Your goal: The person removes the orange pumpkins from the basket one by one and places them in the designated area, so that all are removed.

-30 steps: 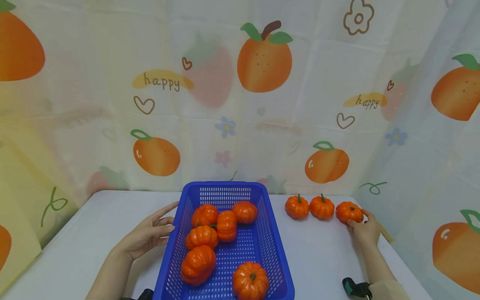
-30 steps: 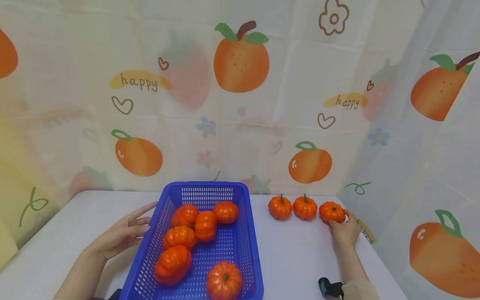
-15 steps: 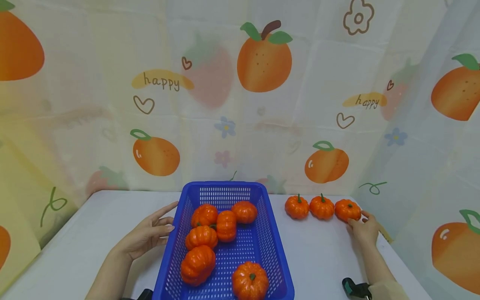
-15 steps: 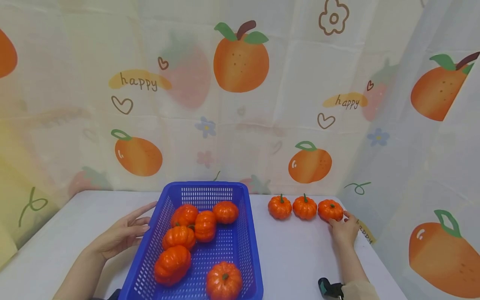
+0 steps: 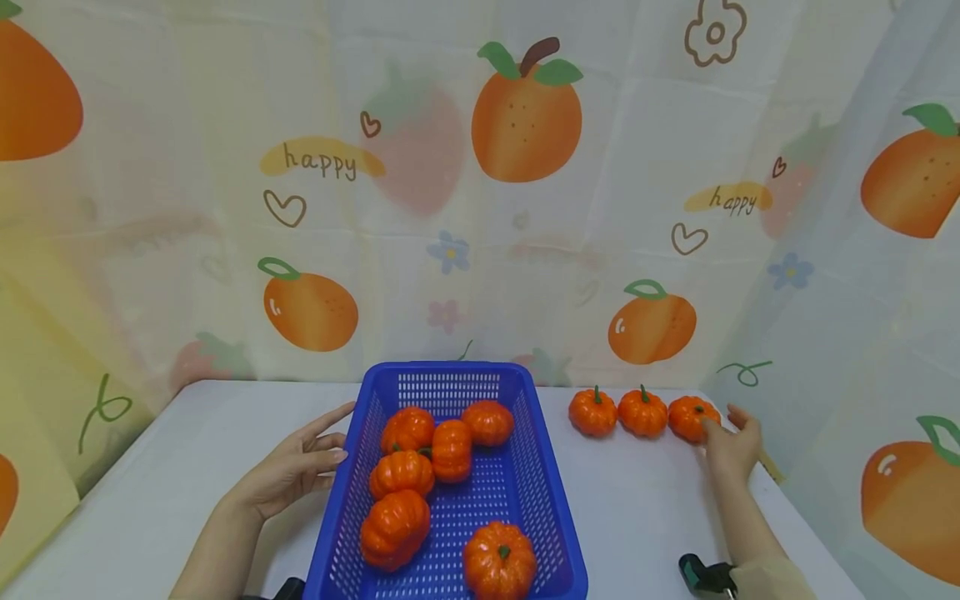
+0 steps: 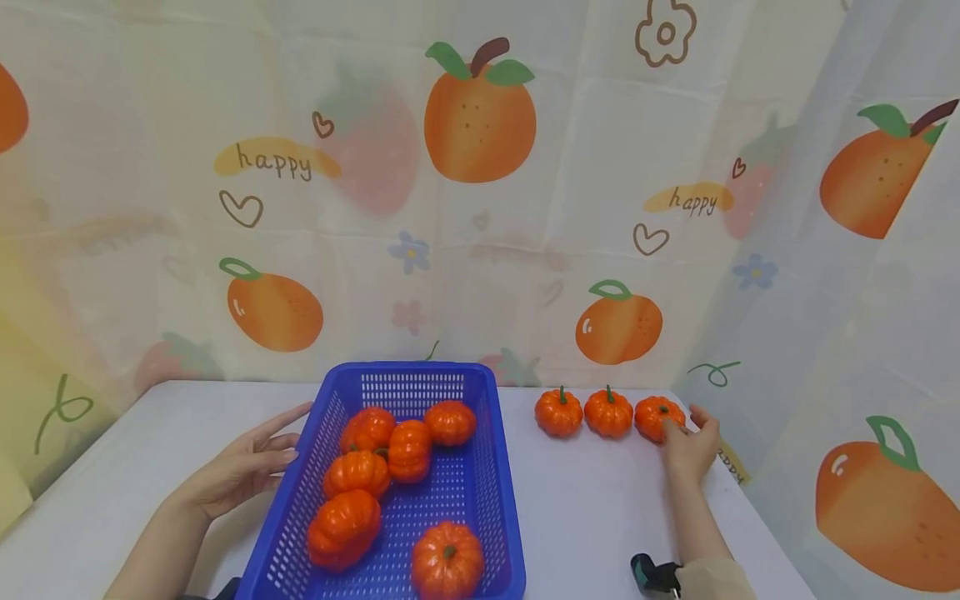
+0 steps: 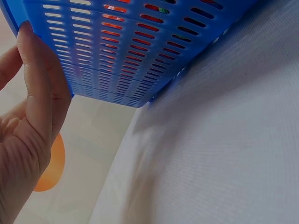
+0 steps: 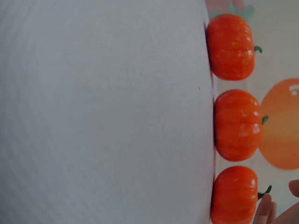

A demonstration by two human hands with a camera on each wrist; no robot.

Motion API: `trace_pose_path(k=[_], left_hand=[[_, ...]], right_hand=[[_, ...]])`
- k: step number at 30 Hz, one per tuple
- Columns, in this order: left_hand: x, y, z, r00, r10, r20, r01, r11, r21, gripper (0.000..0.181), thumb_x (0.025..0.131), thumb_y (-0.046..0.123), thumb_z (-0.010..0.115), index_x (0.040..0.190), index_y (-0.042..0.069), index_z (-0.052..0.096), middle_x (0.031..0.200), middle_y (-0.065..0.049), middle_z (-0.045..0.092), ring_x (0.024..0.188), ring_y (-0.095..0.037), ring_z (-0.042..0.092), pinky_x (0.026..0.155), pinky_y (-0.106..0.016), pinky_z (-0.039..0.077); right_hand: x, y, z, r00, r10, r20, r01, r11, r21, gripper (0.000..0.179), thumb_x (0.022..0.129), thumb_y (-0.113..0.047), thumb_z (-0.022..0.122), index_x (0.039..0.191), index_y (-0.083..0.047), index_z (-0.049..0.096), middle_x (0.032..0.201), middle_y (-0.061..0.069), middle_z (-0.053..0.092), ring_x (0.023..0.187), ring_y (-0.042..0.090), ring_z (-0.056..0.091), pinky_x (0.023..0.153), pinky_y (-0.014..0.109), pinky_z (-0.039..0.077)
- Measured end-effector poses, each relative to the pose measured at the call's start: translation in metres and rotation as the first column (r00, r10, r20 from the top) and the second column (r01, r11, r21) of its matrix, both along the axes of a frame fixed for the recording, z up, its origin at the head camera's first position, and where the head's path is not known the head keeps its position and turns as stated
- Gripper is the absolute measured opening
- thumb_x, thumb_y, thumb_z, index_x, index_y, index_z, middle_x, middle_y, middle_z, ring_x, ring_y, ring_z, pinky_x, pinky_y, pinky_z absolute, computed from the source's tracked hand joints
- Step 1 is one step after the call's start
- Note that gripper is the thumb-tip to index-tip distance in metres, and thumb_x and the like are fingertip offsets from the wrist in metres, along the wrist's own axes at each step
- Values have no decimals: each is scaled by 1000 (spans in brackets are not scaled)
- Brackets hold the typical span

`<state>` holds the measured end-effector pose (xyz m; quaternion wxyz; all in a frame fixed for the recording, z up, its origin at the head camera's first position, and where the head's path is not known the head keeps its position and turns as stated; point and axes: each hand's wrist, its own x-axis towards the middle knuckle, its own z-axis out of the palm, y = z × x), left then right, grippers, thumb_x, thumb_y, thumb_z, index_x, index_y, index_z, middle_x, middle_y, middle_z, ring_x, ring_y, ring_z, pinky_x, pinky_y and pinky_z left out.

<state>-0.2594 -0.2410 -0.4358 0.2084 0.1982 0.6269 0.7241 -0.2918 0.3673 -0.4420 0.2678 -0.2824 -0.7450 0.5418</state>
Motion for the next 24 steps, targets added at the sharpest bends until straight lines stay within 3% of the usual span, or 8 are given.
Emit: trace_pose_path(k=[4, 10, 17, 24], left_hand=[[0, 0, 0, 1000, -10, -6, 10, 1000, 9, 69, 100, 4, 46, 159, 23, 15, 107, 8, 61, 95, -6, 70, 85, -27, 60], [1, 1, 2, 1000, -5, 4, 5, 1000, -3, 69, 101, 6, 47, 159, 22, 13, 108, 7, 61, 96, -7, 70, 86, -28, 60], [2, 2, 4, 1000, 15, 15, -15, 1000, -26, 71, 100, 8, 48, 160, 20, 11, 109, 7, 62, 95, -7, 69, 86, -28, 60], [3, 2, 4, 1000, 20, 8, -20, 999, -32, 72, 100, 8, 48, 160, 19, 10, 109, 7, 62, 95, -7, 69, 86, -28, 60]], right_hand=[[-1, -17, 10, 998, 21, -57, -23, 999, -47, 50, 94, -8, 58, 142, -8, 43, 137, 6, 44, 87, 6, 48, 64, 2, 44], [1, -44, 23, 982, 133, -132, -141, 989, -48, 40, 93, -5, 59, 131, -13, 48, 117, -13, 45, 82, -4, 51, 65, 5, 48], [4, -76, 34, 918, 300, -261, -337, 935, -110, 34, 91, 1, 63, 120, -13, 52, 110, -14, 49, 79, -7, 59, 69, 8, 53], [13, -104, 47, 869, 458, -190, -480, 873, -90, 37, 93, -3, 62, 127, -8, 49, 113, -14, 50, 84, -5, 59, 76, 10, 53]])
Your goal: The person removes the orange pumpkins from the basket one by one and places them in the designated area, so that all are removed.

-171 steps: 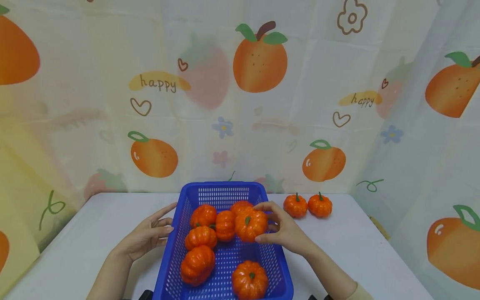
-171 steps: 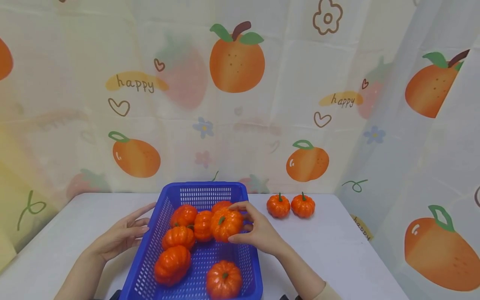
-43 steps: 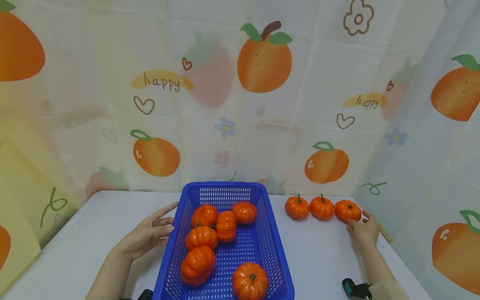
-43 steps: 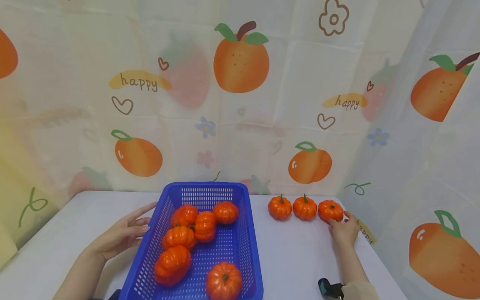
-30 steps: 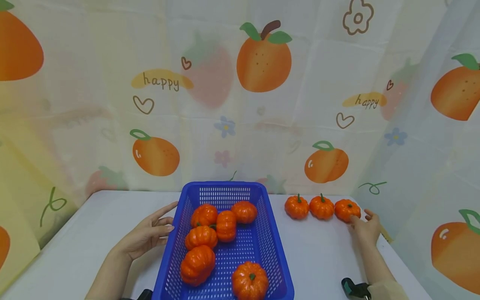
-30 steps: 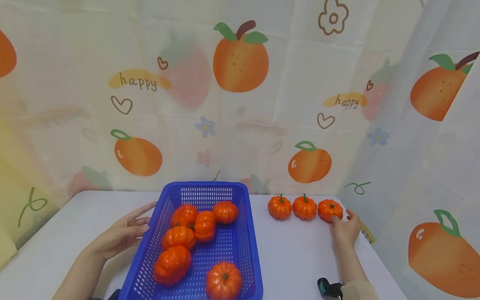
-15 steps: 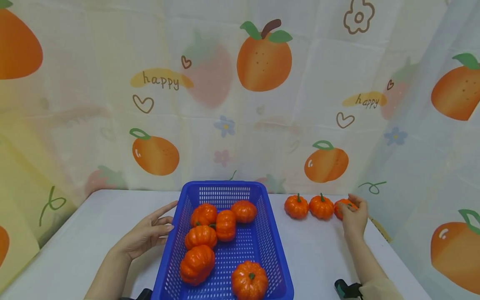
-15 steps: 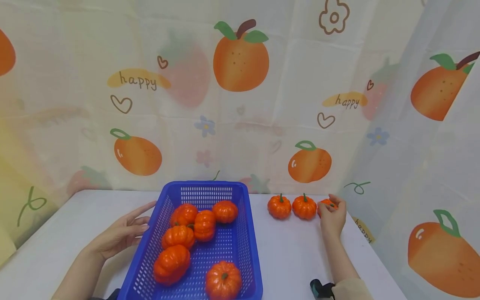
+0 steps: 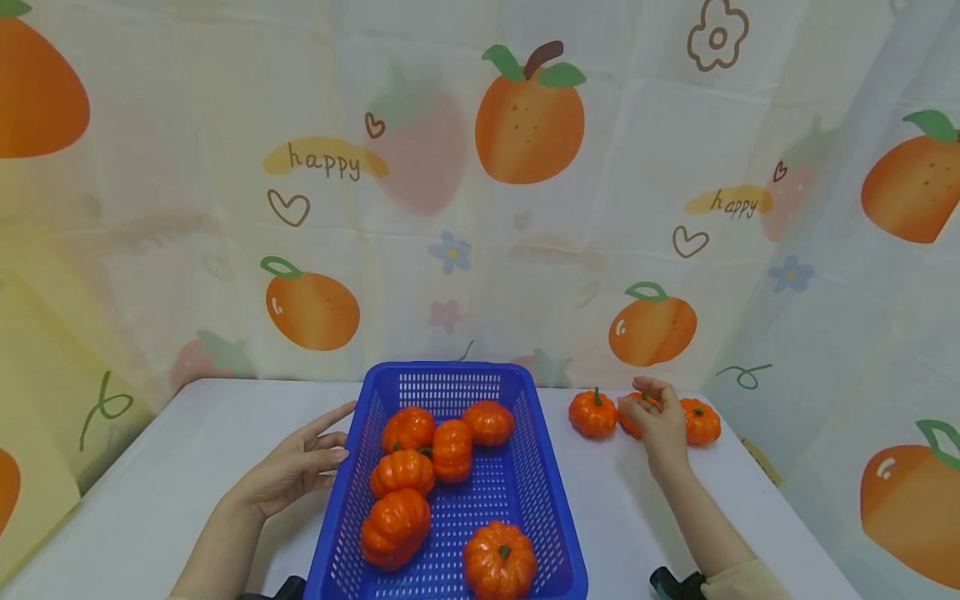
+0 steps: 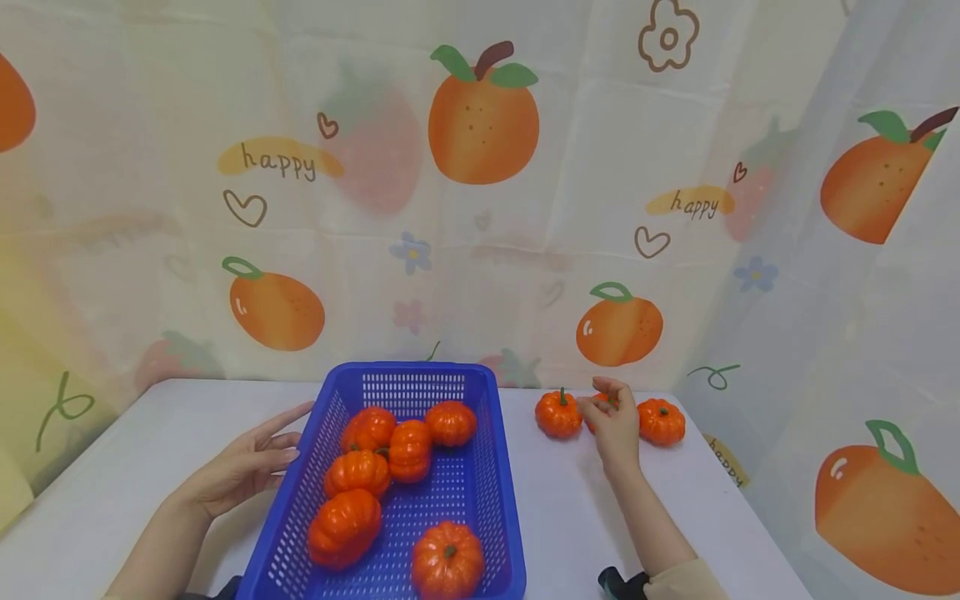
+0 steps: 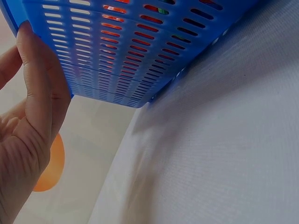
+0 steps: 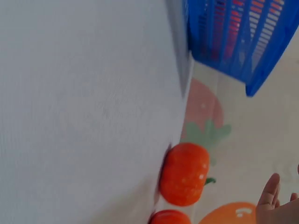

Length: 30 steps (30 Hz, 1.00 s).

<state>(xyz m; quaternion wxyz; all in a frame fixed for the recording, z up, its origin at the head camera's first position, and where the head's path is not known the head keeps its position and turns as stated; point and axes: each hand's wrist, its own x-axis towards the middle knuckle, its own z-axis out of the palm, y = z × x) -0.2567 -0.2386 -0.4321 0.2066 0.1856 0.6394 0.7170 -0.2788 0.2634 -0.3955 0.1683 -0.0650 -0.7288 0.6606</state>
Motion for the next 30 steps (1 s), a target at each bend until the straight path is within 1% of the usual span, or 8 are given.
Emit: trace_pose_path(k=[4, 9, 13, 16, 19, 24, 27, 30], left_hand=[[-1, 0, -1, 1000, 2, 0, -2, 1000, -1, 71, 100, 8, 48, 160, 20, 11, 108, 7, 62, 95, -7, 69, 86, -28, 60], [-1, 0, -2, 1000, 10, 5, -10, 1000, -9, 71, 100, 8, 49, 160, 21, 12, 108, 7, 62, 94, -7, 69, 85, -28, 60], [-2, 0, -2, 1000, 16, 6, -16, 1000, -17, 72, 100, 9, 50, 160, 20, 12, 108, 7, 61, 94, -7, 69, 85, -28, 60], [-1, 0, -1, 1000, 16, 5, -16, 1000, -17, 72, 100, 9, 50, 160, 20, 12, 108, 7, 61, 94, -7, 69, 85, -28, 60], [-1, 0, -1, 1000, 13, 3, -13, 1000, -16, 72, 100, 8, 50, 160, 20, 12, 108, 7, 61, 94, -7, 69, 85, -27, 60], [-1, 0, -1, 1000, 5, 0, -5, 1000, -10, 71, 100, 8, 49, 159, 21, 13, 109, 7, 62, 94, -7, 69, 85, -28, 60], [-2, 0, -1, 1000, 2, 0, -2, 1000, -5, 71, 100, 8, 49, 159, 22, 14, 108, 7, 62, 94, -7, 69, 85, -28, 60], [-1, -1, -1, 1000, -9, -2, 9, 1000, 7, 70, 100, 7, 48, 159, 22, 15, 108, 7, 62, 94, -7, 69, 85, -27, 60]], right_hand=[[5, -14, 5, 994, 107, 27, -108, 993, 38, 44, 93, -9, 64, 132, -5, 45, 115, -13, 50, 90, -4, 61, 80, 10, 53], [11, -31, 7, 972, 233, 6, -233, 972, 40, 45, 93, -9, 65, 132, -1, 46, 115, -12, 53, 98, 1, 61, 86, 11, 53], [18, -46, 11, 940, 340, -27, -339, 941, 10, 44, 91, -4, 65, 130, 2, 46, 112, -13, 57, 96, 3, 63, 86, 15, 56], [24, -57, 14, 903, 427, -48, -426, 904, 28, 44, 91, -4, 66, 129, 4, 46, 113, -12, 58, 97, 5, 65, 87, 20, 57], [31, -67, 16, 855, 516, -53, -509, 854, 103, 44, 91, -8, 66, 128, 4, 47, 117, -9, 58, 101, 8, 64, 89, 22, 57], [38, -81, 19, 759, 650, -40, -631, 749, 203, 42, 91, -12, 67, 128, -2, 49, 123, -5, 55, 107, 15, 62, 89, 26, 57], [40, -88, 19, 677, 735, -49, -713, 670, 204, 40, 91, -10, 66, 127, -1, 50, 123, -3, 56, 108, 18, 63, 88, 28, 58], [41, -94, 20, 563, 825, -49, -803, 561, 203, 38, 92, -7, 65, 126, 1, 50, 121, -1, 59, 108, 17, 63, 89, 28, 58]])
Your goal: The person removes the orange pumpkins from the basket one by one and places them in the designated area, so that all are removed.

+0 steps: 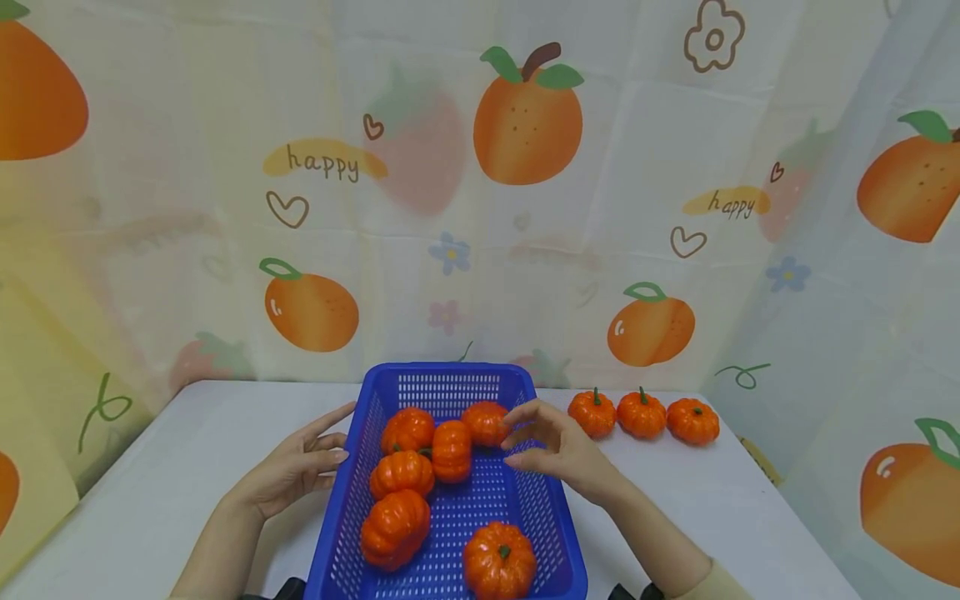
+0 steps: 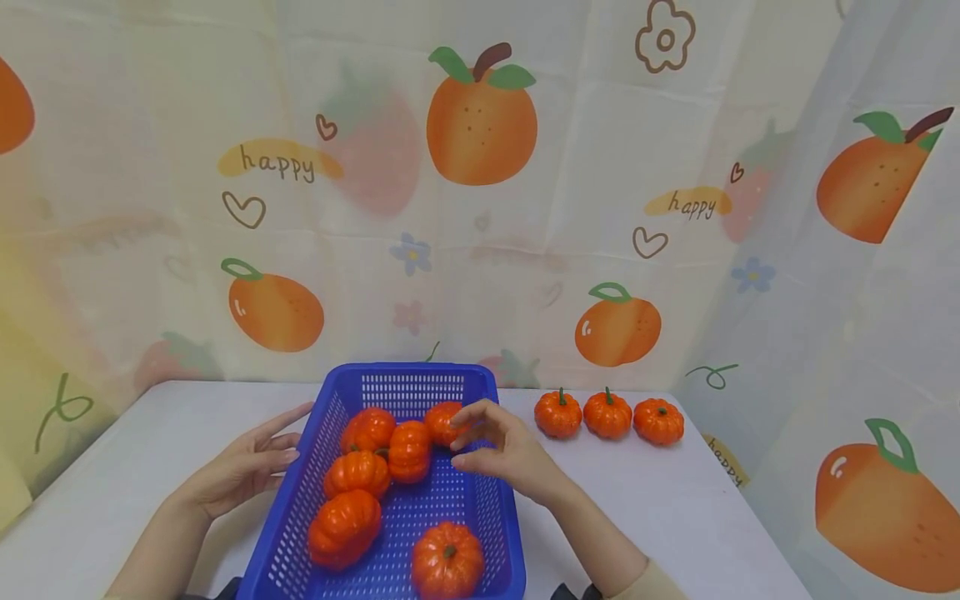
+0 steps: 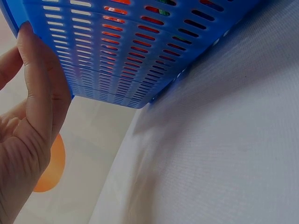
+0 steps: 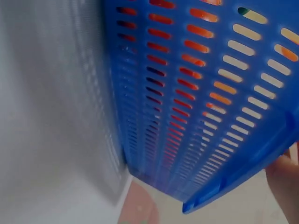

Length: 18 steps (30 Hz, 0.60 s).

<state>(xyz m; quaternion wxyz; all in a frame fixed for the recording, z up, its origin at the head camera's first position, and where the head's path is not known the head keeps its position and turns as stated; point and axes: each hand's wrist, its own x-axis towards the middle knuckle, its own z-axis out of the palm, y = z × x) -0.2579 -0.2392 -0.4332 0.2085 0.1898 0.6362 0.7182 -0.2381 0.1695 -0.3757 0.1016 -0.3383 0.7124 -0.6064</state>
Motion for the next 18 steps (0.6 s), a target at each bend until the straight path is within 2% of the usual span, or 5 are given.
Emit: trace_pose_path(k=[3, 6, 11, 15, 18], left_hand=[[0, 0, 0, 1000, -15, -5, 15, 1000, 13, 70, 100, 6, 47, 159, 22, 14, 108, 7, 62, 94, -7, 69, 85, -27, 60], [0, 0, 1, 1000, -11, -5, 11, 1000, 11, 70, 100, 7, 47, 159, 21, 13, 108, 7, 61, 94, -7, 69, 85, -27, 60], [0, 0, 1, 1000, -2, 6, 2, 1000, 4, 70, 100, 7, 48, 159, 21, 14, 107, 7, 61, 94, -7, 69, 85, -27, 60], [0, 0, 1, 1000, -8, 4, 8, 1000, 7, 70, 100, 7, 48, 159, 22, 14, 108, 7, 61, 94, -7, 69, 85, -27, 60], [1, 0, 1, 1000, -16, 2, 16, 1000, 15, 70, 100, 7, 47, 159, 21, 13, 108, 7, 62, 95, -7, 69, 86, -28, 60]], right_hand=[[0, -6, 3, 986, 167, 19, -168, 985, 31, 40, 91, -7, 67, 126, 1, 50, 122, 7, 59, 108, 23, 63, 90, 34, 60], [-3, -13, 6, 948, 313, 60, -318, 941, 116, 46, 90, -14, 71, 129, -2, 51, 126, 17, 57, 108, 28, 63, 92, 43, 59], [-9, -24, 7, 862, 476, 175, -506, 824, 256, 59, 87, -27, 75, 136, -9, 49, 137, 22, 52, 117, 29, 61, 102, 50, 53], [-15, -30, 1, 789, 565, 241, -614, 734, 290, 64, 87, -24, 75, 141, -8, 45, 145, 24, 46, 128, 41, 53, 110, 48, 47], [-19, -33, -4, 736, 619, 276, -677, 666, 313, 66, 87, -15, 73, 143, -5, 41, 149, 27, 42, 135, 43, 47, 115, 40, 42]])
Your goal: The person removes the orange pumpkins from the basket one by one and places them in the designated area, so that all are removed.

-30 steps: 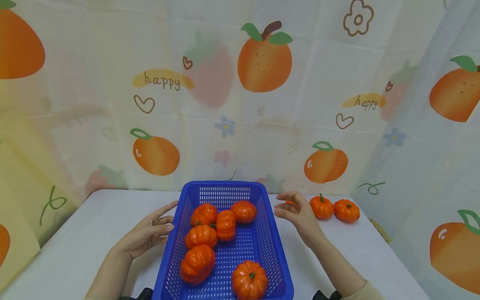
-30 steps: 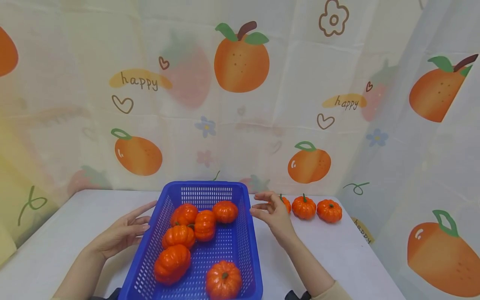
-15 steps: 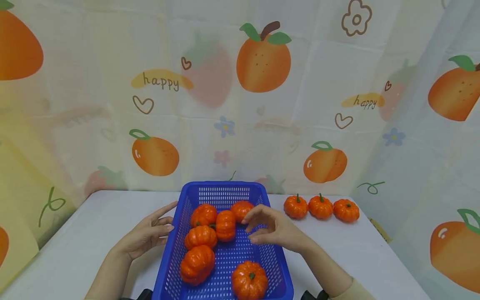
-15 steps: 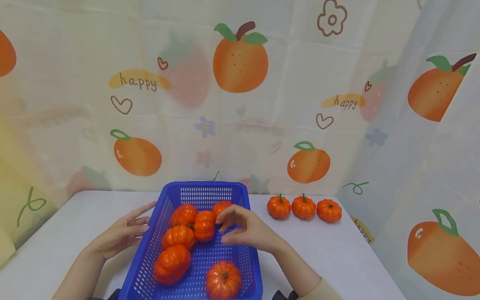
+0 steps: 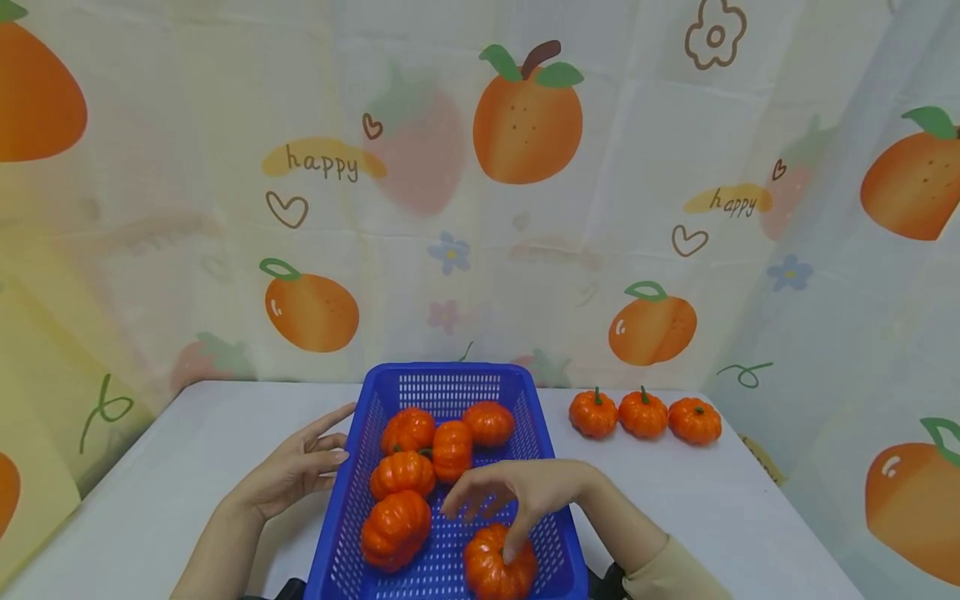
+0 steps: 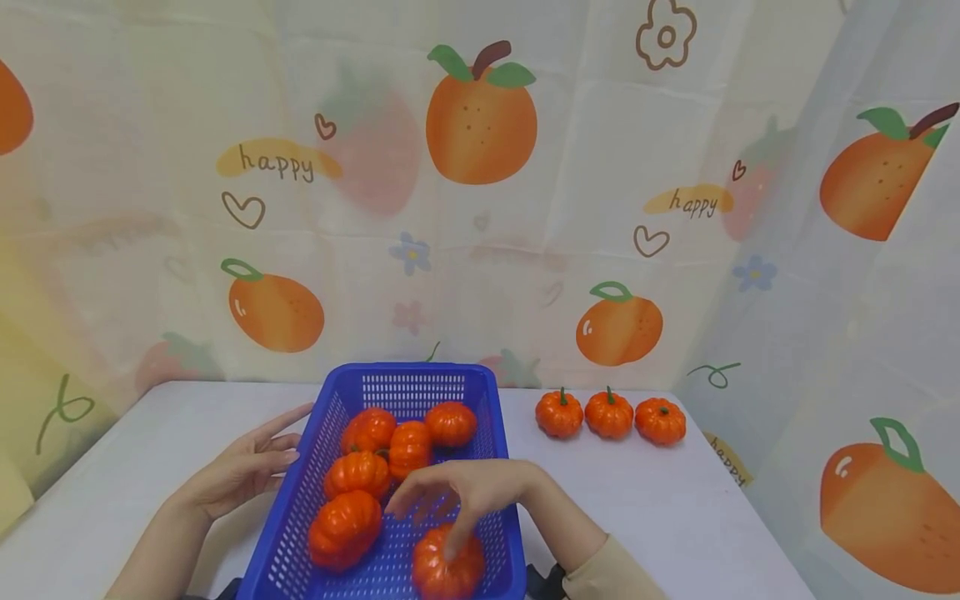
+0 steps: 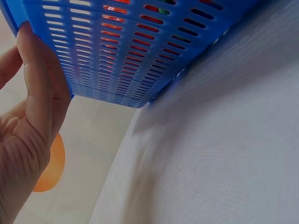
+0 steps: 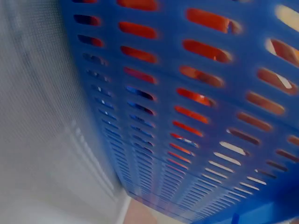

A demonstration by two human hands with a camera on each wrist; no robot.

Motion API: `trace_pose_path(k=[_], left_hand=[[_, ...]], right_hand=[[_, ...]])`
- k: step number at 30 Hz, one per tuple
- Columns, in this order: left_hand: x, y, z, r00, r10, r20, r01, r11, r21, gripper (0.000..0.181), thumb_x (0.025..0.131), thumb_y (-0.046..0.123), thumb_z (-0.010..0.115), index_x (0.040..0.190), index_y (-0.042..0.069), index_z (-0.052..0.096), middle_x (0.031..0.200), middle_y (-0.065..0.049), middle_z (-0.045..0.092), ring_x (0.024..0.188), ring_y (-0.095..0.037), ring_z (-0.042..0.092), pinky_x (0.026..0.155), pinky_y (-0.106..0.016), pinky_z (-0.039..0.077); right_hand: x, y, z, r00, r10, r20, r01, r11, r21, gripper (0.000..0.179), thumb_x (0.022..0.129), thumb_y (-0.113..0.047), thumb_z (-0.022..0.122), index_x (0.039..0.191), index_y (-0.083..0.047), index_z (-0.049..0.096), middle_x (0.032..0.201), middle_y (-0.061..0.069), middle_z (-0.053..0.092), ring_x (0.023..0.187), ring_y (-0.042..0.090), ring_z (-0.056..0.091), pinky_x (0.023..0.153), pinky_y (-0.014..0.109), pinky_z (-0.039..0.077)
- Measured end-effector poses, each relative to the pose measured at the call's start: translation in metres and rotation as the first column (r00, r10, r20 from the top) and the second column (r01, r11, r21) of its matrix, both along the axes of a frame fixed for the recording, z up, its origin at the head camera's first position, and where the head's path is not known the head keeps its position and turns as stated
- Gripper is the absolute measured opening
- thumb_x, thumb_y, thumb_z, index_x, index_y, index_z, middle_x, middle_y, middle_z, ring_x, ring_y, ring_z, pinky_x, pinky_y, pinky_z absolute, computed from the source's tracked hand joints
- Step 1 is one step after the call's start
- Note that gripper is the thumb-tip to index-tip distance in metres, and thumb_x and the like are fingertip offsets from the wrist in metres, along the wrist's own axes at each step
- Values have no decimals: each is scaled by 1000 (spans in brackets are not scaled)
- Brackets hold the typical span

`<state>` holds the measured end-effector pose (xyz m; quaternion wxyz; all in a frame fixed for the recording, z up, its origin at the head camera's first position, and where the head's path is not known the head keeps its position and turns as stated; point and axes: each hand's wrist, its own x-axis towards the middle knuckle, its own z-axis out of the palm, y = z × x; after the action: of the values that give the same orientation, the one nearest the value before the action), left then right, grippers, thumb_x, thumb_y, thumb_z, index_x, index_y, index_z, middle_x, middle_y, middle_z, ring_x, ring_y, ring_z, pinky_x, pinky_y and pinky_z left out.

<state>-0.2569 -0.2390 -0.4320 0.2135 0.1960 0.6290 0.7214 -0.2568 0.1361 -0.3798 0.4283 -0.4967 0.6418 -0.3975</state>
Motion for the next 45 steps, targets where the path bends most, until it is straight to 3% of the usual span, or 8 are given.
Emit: trace_pose_path(k=[6, 10, 14, 18, 23, 30, 38, 45], left_hand=[[0, 0, -1, 1000, -5, -5, 5, 1000, 10, 70, 100, 6, 46, 159, 21, 13, 109, 7, 62, 95, -7, 69, 85, -27, 60], [-1, 1, -2, 1000, -14, -1, 15, 1000, 19, 69, 100, 5, 46, 159, 21, 13, 109, 7, 61, 95, -7, 69, 85, -27, 60], [0, 2, -2, 1000, -12, 4, 12, 1000, 11, 70, 100, 6, 46, 160, 20, 12, 108, 7, 61, 95, -7, 69, 86, -27, 60], [0, 3, -2, 1000, 7, 12, -7, 1000, -6, 70, 100, 6, 47, 160, 19, 12, 107, 8, 60, 94, -6, 68, 85, -27, 60], [0, 2, -2, 1000, -3, 7, 3, 1000, 5, 70, 100, 6, 47, 160, 19, 12, 107, 8, 60, 94, -6, 68, 85, -27, 60], [-1, 1, -3, 1000, -22, -10, 22, 1000, 21, 70, 101, 4, 45, 160, 19, 11, 107, 8, 61, 94, -6, 69, 85, -26, 60], [0, 1, -1, 1000, -9, -7, 9, 1000, 13, 70, 100, 5, 46, 160, 20, 12, 107, 8, 62, 94, -6, 69, 85, -27, 60], [0, 1, 1, 1000, -4, -2, 4, 1000, 9, 70, 100, 5, 47, 159, 20, 12, 107, 8, 61, 94, -6, 69, 85, -28, 60]], right_hand=[[-3, -4, -5, 993, 78, -94, -63, 986, 155, 74, 78, -3, 76, 144, -8, 43, 150, 20, 46, 139, 17, 48, 119, 25, 35], [-4, -8, -5, 986, 124, -116, -84, 950, 301, 78, 74, -2, 80, 143, -11, 46, 147, 11, 50, 128, -1, 47, 117, 19, 32], [-3, -11, -4, 981, 158, -112, -102, 913, 394, 79, 72, 1, 82, 142, -15, 48, 144, 1, 50, 120, -5, 45, 113, 17, 32], [0, -13, -2, 974, 165, -154, -82, 895, 439, 80, 71, 3, 82, 140, -21, 50, 142, -6, 50, 119, -4, 44, 110, 18, 35], [3, -14, -3, 961, 153, -231, -33, 890, 455, 80, 68, 4, 83, 137, -24, 52, 137, -9, 53, 116, -4, 46, 105, 17, 40], [5, -14, -6, 959, 116, -258, 9, 899, 437, 76, 70, -1, 84, 136, -22, 52, 128, -8, 57, 107, -6, 52, 95, 15, 47], [7, -15, -6, 950, 81, -302, 41, 926, 376, 75, 71, -7, 86, 136, -24, 53, 132, -6, 56, 110, -5, 51, 93, 16, 48], [7, -10, -4, 959, -33, -281, 112, 957, 269, 73, 70, -10, 85, 134, -26, 54, 126, -9, 58, 107, -4, 53, 93, 17, 49]])
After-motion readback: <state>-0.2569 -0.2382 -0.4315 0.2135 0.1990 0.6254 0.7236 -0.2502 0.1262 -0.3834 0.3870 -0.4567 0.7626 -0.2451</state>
